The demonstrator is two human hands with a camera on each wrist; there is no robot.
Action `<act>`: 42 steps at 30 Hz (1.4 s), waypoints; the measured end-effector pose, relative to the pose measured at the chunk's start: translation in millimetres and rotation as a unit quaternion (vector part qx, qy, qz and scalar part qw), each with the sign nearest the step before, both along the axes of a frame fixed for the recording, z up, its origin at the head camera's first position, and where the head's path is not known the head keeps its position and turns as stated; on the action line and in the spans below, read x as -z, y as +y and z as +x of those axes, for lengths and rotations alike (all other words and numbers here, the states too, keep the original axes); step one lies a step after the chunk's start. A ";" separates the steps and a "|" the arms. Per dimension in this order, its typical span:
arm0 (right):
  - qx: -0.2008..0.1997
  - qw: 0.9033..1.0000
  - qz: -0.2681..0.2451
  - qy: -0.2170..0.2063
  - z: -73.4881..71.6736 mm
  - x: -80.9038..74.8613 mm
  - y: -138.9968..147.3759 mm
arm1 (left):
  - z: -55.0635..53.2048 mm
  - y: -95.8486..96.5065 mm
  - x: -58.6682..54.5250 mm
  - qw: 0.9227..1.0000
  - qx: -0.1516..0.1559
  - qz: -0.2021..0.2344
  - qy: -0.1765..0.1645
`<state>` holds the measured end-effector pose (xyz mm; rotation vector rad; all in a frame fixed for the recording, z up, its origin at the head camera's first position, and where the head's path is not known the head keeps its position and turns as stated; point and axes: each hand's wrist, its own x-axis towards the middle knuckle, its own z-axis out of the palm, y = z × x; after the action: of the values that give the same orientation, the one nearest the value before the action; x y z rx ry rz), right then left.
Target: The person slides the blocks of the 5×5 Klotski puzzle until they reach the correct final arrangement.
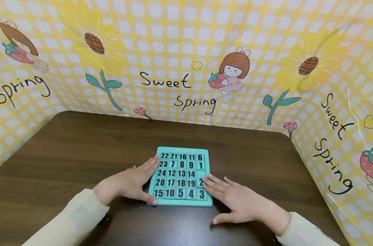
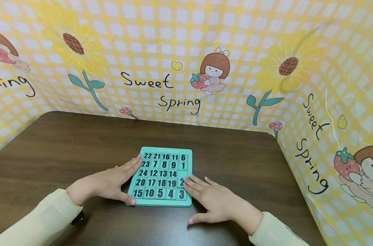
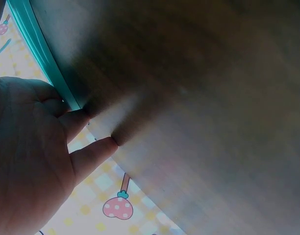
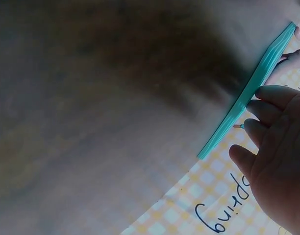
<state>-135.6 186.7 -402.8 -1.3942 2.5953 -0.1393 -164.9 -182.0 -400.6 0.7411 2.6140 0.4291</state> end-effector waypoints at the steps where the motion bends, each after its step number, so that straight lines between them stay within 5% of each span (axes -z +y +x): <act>1: 0.002 1.000 0.002 0.000 -1.0 -0.2 -0.3 | -0.3 -0.2 0.1 1.000 0.000 -0.001 0.001; 25: 0.034 0.998 0.004 -0.044 -22.0 -0.2 -5.2 | -0.3 0.1 1.5 1.000 -0.002 -0.003 0.001; 35: -0.021 0.999 -0.029 0.006 -2.7 -3.2 -0.7 | -0.1 -0.6 0.5 1.000 -0.001 0.002 0.001; 42: -0.040 0.998 -0.009 0.044 15.3 2.4 5.6 | -0.2 -0.8 0.9 1.000 0.000 0.003 0.000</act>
<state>-120.3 192.2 -405.3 -1.5411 2.6082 -0.0922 -165.1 -182.8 -401.5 0.7421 2.6151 0.4366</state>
